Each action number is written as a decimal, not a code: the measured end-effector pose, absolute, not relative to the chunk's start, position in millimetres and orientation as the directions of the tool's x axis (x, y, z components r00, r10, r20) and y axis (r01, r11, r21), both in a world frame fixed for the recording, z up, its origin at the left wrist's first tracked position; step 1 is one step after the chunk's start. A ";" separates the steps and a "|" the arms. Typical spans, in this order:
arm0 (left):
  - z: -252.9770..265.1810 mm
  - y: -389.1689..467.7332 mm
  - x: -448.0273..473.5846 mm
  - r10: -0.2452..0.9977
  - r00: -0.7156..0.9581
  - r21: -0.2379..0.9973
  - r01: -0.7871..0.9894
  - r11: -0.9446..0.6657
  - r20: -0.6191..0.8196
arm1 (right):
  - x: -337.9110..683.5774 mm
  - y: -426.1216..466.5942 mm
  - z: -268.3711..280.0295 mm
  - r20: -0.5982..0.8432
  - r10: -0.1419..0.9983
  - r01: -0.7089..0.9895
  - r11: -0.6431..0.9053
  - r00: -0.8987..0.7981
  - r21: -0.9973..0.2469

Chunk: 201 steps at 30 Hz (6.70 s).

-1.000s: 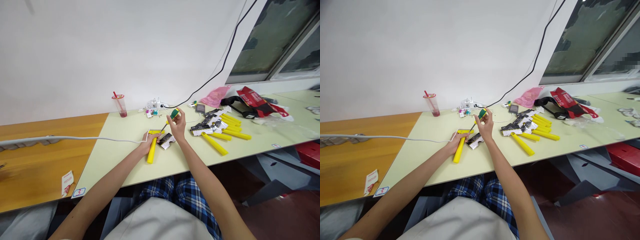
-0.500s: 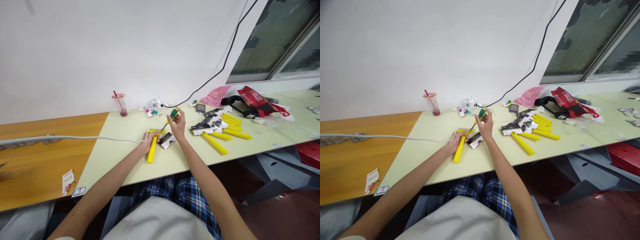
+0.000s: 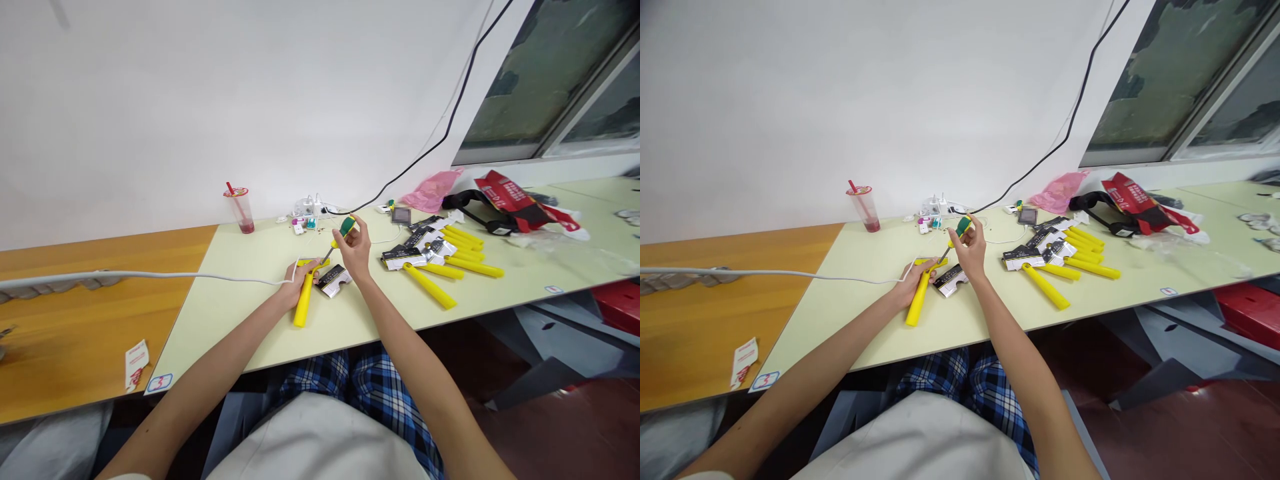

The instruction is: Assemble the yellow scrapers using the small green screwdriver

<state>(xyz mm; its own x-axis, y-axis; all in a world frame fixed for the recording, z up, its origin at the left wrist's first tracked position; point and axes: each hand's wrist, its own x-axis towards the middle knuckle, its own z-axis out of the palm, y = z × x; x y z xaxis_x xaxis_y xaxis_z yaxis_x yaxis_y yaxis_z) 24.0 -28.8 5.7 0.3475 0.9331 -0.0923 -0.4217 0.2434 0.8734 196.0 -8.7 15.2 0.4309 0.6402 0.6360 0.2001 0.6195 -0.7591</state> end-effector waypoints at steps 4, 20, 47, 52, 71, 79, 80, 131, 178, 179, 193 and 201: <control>4.8 -28.8 23.9 0.936 0.340 0.876 -0.422 0.234 -0.086 | 196.0 -8.8 15.4 0.628 0.643 0.175 0.624 0.439 -0.762; 0.2 -25.8 23.0 0.936 0.340 0.884 -0.404 0.235 -0.093 | 197.5 -7.9 16.1 0.583 0.641 0.092 0.630 0.500 -0.771; 0.0 -25.2 23.4 0.934 0.343 0.878 -0.413 0.242 -0.096 | 195.4 -8.7 14.5 0.633 0.641 0.207 0.613 0.435 -0.763; -1.7 -24.4 23.3 0.932 0.349 0.878 -0.411 0.244 -0.096 | 196.3 -7.8 12.9 0.662 0.616 0.244 0.627 0.427 -0.740; -6.3 -35.9 31.2 0.904 0.426 0.919 -0.343 0.195 -0.033 | 217.4 -127.4 28.8 0.841 0.536 0.720 0.612 -0.072 -0.328; -11.2 -47.2 38.0 0.865 0.500 0.957 -0.267 0.111 0.039 | 225.6 -167.5 48.8 0.766 0.641 0.892 0.377 -0.055 -0.251; -11.7 -47.7 38.1 0.860 0.508 0.961 -0.259 0.103 0.045 | 225.9 -166.8 48.8 0.751 0.660 0.893 0.360 -0.040 -0.269; -7.9 -44.1 34.6 0.821 0.568 0.978 -0.137 0.158 -0.053 | 236.9 -178.6 68.5 0.596 0.795 0.758 0.456 -0.112 -0.466; -8.7 -43.7 33.8 0.803 0.593 0.987 -0.093 0.132 -0.051 | 234.0 -167.9 53.5 0.637 0.770 0.761 0.426 -0.021 -0.490; -9.0 -43.2 33.8 0.806 0.589 0.986 -0.095 0.135 -0.054 | 233.7 -170.1 54.8 0.629 0.777 0.767 0.425 -0.037 -0.480; -6.4 -44.4 31.7 0.824 0.564 0.988 -0.097 0.123 -0.047 | 238.0 -169.4 59.3 0.601 0.795 0.903 0.314 -0.081 -0.293; 2.9 -48.6 31.2 0.828 0.557 0.987 -0.084 0.138 -0.068 | 244.3 -171.8 64.3 0.656 0.706 0.725 0.595 -0.266 -0.348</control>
<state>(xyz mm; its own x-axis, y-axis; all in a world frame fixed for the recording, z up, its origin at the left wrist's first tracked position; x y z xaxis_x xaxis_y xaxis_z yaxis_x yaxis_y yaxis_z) 31.2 -48.6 2.9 0.5573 0.8275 -0.0685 -0.0841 0.1383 0.9868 244.3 -171.8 64.3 -0.2657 0.7065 0.6560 0.7245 0.5952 -0.3475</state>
